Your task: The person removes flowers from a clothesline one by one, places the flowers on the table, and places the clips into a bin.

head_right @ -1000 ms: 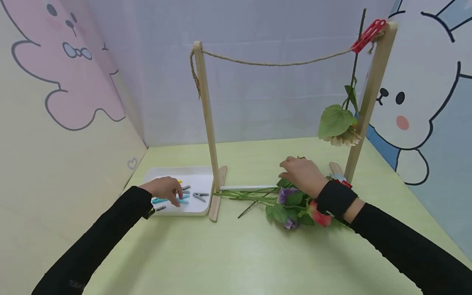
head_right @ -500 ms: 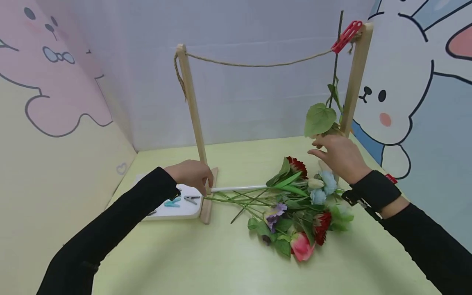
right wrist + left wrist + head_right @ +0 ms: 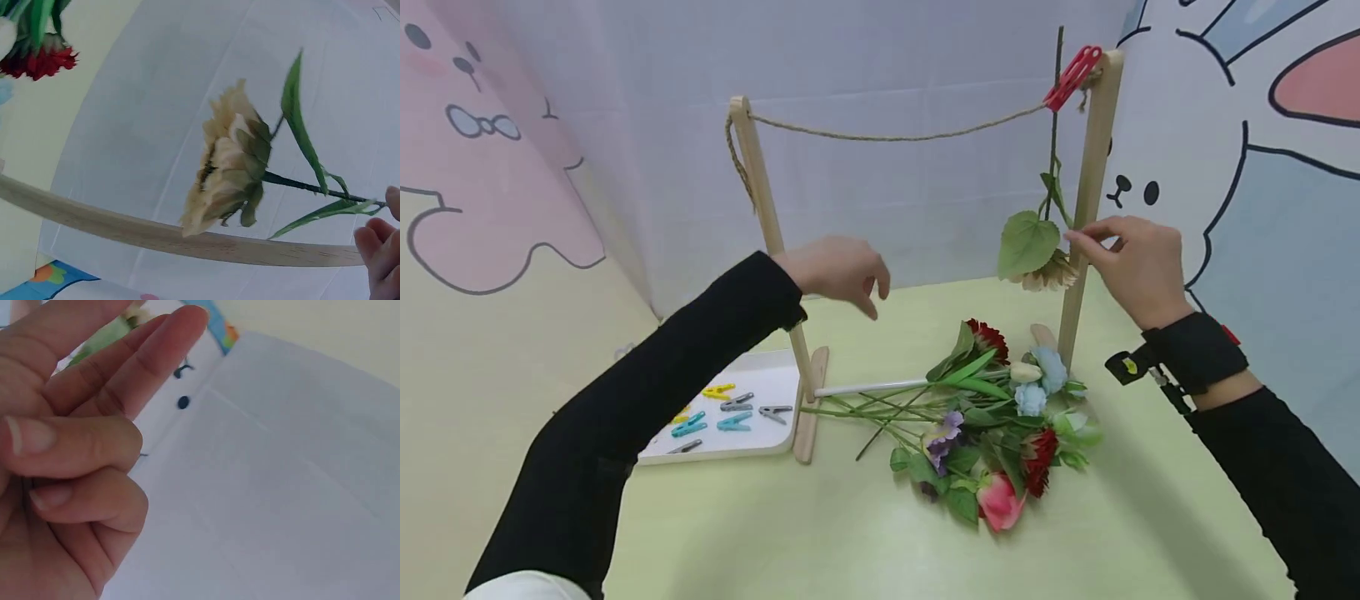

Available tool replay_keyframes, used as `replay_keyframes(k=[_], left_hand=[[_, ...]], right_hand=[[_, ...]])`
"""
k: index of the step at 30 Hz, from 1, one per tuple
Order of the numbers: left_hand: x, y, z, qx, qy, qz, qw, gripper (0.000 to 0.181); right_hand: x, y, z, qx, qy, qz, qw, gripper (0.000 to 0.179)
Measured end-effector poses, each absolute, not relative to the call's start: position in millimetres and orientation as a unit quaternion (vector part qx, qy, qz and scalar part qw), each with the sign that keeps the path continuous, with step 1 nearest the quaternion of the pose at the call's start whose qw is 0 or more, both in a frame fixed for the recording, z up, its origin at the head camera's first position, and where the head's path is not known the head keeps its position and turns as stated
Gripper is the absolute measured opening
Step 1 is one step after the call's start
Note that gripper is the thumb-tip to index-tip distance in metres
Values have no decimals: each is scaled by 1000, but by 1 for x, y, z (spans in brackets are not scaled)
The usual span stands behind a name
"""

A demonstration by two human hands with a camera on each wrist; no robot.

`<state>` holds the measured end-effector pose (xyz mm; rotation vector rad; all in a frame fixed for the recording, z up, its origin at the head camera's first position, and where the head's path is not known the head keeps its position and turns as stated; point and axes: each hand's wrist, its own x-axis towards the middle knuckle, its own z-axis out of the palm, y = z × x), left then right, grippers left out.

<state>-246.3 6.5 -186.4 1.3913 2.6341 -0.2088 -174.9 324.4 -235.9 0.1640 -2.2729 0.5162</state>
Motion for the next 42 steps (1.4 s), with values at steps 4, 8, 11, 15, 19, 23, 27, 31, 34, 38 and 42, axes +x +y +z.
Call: replay_keyframes(k=[4, 8, 11, 15, 19, 23, 27, 31, 34, 38, 42], left_hand=[[-247, 40, -126, 486, 872, 54, 32, 21], [-248, 80, -80, 443, 870, 188, -113, 27], [-249, 109, -61, 386, 872, 236, -185, 43], [-250, 139, -53, 326, 891, 267, -168, 65], [-249, 157, -56, 279, 915, 265, -124, 61], [-248, 169, -61, 262, 921, 278, -80, 42], [-246, 173, -65, 264, 916, 295, -61, 30], [-246, 170, -65, 264, 911, 311, -57, 24], [-244, 166, -65, 261, 905, 331, -56, 23], [-242, 163, -65, 247, 889, 381, -50, 23], [-243, 164, -68, 220, 886, 404, -68, 23]], right_hand=[[-187, 317, -216, -1, -855, 333, 398, 36], [-197, 299, -201, -4, -827, 399, 395, 37], [-201, 285, -195, 3, -830, 397, 393, 37], [-207, 273, -190, -8, -842, 394, 369, 40], [-214, 271, -184, -46, -828, 456, 324, 40], [-219, 270, -181, -71, -783, 537, 306, 37], [-220, 268, -180, -66, -749, 576, 321, 29], [-219, 263, -181, -50, -738, 582, 338, 24], [-218, 260, -181, -42, -738, 575, 351, 23], [-218, 260, -181, -38, -736, 566, 369, 23], [-219, 260, -179, -25, -735, 562, 378, 26]])
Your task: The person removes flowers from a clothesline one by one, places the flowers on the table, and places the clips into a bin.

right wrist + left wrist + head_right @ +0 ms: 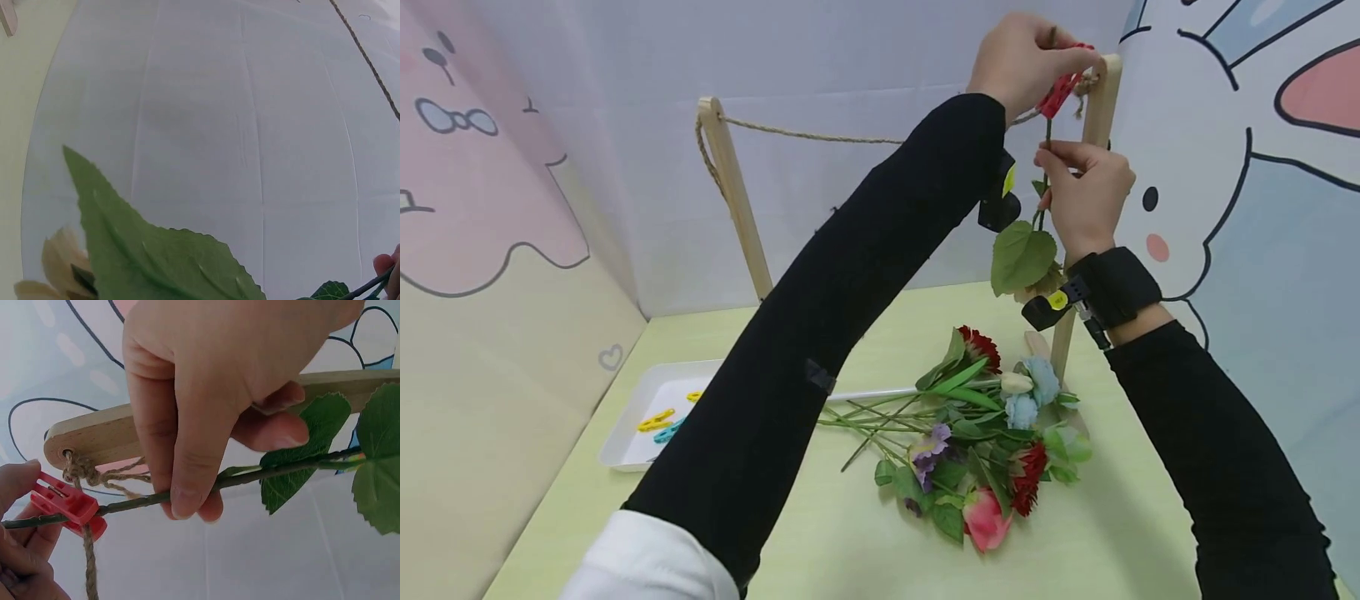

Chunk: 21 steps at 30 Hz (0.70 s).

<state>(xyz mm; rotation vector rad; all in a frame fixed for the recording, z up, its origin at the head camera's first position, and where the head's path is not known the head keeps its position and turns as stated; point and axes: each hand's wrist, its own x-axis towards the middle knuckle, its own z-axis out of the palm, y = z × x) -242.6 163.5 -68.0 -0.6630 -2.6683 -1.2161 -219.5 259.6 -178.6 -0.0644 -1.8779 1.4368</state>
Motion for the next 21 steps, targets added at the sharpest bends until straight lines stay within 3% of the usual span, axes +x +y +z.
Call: replay_keyframes(k=[15, 21], left_hand=[[-249, 149, -75, -130, -829, -533, 109, 24], [-260, 127, -69, -137, -796, -576, 127, 26]], right_hand=[[-224, 253, -181, -47, -803, 487, 339, 24], [-225, 246, -195, 3, -818, 484, 312, 25]])
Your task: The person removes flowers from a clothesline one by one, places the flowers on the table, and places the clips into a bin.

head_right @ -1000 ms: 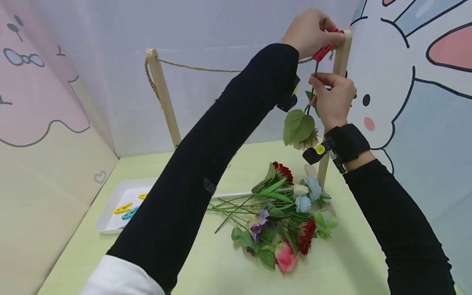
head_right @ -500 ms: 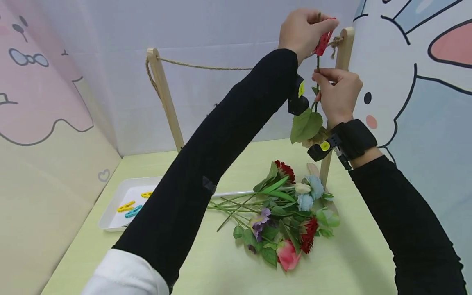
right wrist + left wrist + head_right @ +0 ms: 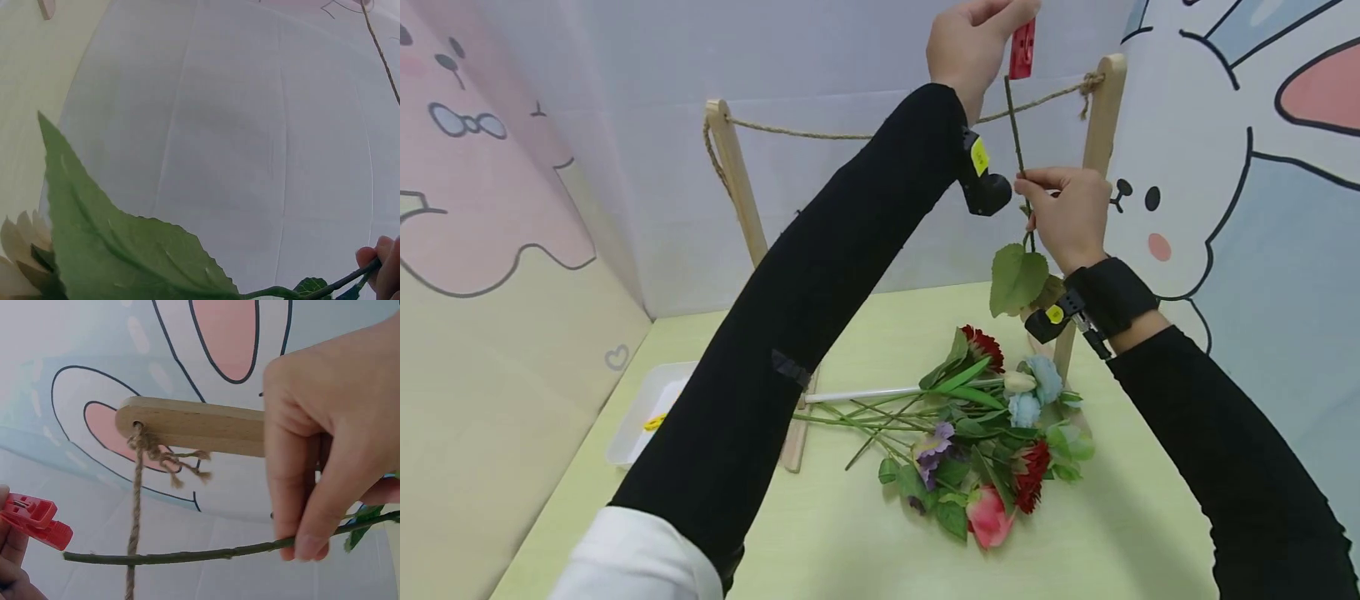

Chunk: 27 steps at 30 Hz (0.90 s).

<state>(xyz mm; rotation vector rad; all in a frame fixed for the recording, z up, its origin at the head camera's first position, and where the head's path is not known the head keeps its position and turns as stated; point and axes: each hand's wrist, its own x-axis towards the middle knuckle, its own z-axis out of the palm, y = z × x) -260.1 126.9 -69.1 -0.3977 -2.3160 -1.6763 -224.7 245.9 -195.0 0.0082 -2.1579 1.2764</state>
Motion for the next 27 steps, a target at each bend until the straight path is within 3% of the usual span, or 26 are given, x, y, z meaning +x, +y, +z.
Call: replay_keyframes(k=[7, 13, 16, 20, 27], left_hand=[[-264, 82, -65, -163, -747, -629, 143, 29], [-246, 37, -92, -238, -718, -636, 155, 26], [-233, 13, -118, -264, -715, -628, 158, 24], [-219, -21, -158, -273, -726, -609, 164, 25], [-211, -94, -244, -243, -817, -496, 164, 24]], right_hand=[[-219, 231, -216, 114, -872, 324, 349, 22], [-211, 214, -242, 263, -870, 159, 385, 14], [-205, 206, -261, 315, -874, 109, 352, 15], [-195, 203, -290, 353, -894, 58, 269, 15], [-179, 203, -331, 383, -909, 2, 164, 6]])
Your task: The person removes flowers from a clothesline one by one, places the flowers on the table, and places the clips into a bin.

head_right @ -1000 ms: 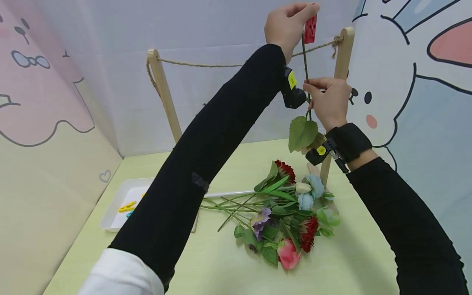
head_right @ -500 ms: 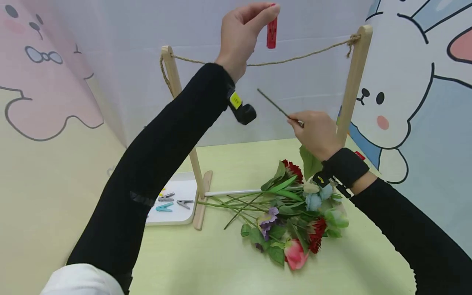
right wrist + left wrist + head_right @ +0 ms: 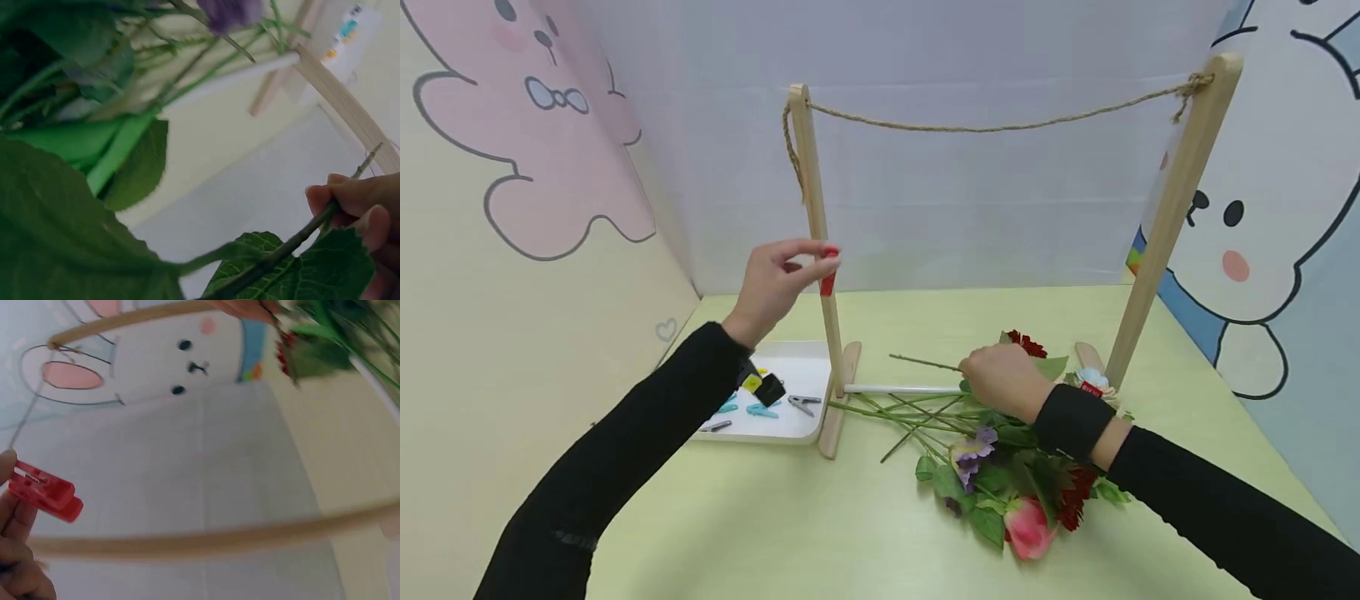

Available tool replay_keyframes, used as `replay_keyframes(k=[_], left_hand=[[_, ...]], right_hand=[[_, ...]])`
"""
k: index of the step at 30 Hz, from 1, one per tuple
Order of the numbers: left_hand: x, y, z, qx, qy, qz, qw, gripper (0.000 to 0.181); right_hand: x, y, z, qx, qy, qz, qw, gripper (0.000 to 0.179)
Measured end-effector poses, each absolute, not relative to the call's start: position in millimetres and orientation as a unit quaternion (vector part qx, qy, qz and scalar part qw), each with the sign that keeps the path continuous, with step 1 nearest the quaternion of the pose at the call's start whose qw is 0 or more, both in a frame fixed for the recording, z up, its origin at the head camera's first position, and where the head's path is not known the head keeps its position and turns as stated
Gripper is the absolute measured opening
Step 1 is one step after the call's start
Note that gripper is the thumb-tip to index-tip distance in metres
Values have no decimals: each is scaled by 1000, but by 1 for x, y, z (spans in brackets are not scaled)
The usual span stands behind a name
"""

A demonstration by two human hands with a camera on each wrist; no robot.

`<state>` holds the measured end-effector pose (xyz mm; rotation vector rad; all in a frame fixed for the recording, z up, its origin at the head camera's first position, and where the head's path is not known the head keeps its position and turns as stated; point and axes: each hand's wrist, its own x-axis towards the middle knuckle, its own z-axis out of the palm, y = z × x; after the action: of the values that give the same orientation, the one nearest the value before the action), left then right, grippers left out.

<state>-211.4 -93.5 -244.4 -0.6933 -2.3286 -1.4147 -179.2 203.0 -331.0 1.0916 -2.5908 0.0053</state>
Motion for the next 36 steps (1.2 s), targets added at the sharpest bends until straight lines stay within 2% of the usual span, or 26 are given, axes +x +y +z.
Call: replay_keyframes(k=[4, 8, 11, 14, 17, 20, 23, 25, 28, 31, 33, 36], left_hand=[[-205, -139, -305, -314, -900, -257, 160, 25], [-201, -174, -356, -345, -929, -80, 106, 25], [-202, -188, -384, -341, -938, -33, 54, 24], [-202, -191, -404, -334, -943, -8, 7, 25], [-197, -187, -413, -310, -950, 5, -47, 27], [-195, -184, -416, -276, -957, 6, -87, 30], [-196, -183, -419, -266, -959, -7, -102, 30], [-197, -182, -418, -263, -959, -20, -108, 29], [-200, -185, -419, -275, -956, -36, -94, 30], [-201, -186, -413, -276, -958, -37, -64, 31], [-198, -182, -399, -260, -964, -38, -48, 31], [-193, -183, -375, -249, -966, -64, 17, 34]], right_hand=[[-177, 200, -346, 388, -912, -5, 132, 21], [-180, 198, -357, 386, -915, -12, 120, 18], [-184, 196, -368, 389, -913, -18, 120, 21], [-187, 194, -378, 393, -912, -17, 113, 32], [-188, 191, -383, 395, -913, -17, 103, 36], [-187, 188, -383, 397, -913, -14, 94, 31], [-188, 189, -382, 399, -913, -2, 85, 24], [-188, 191, -380, 402, -911, 5, 90, 15], [-187, 194, -372, 399, -913, 19, 89, 12], [-183, 200, -359, 387, -916, 32, 97, 2], [-180, 204, -347, 372, -920, 41, 117, 5], [-171, 210, -329, 341, -920, 71, 178, 12]])
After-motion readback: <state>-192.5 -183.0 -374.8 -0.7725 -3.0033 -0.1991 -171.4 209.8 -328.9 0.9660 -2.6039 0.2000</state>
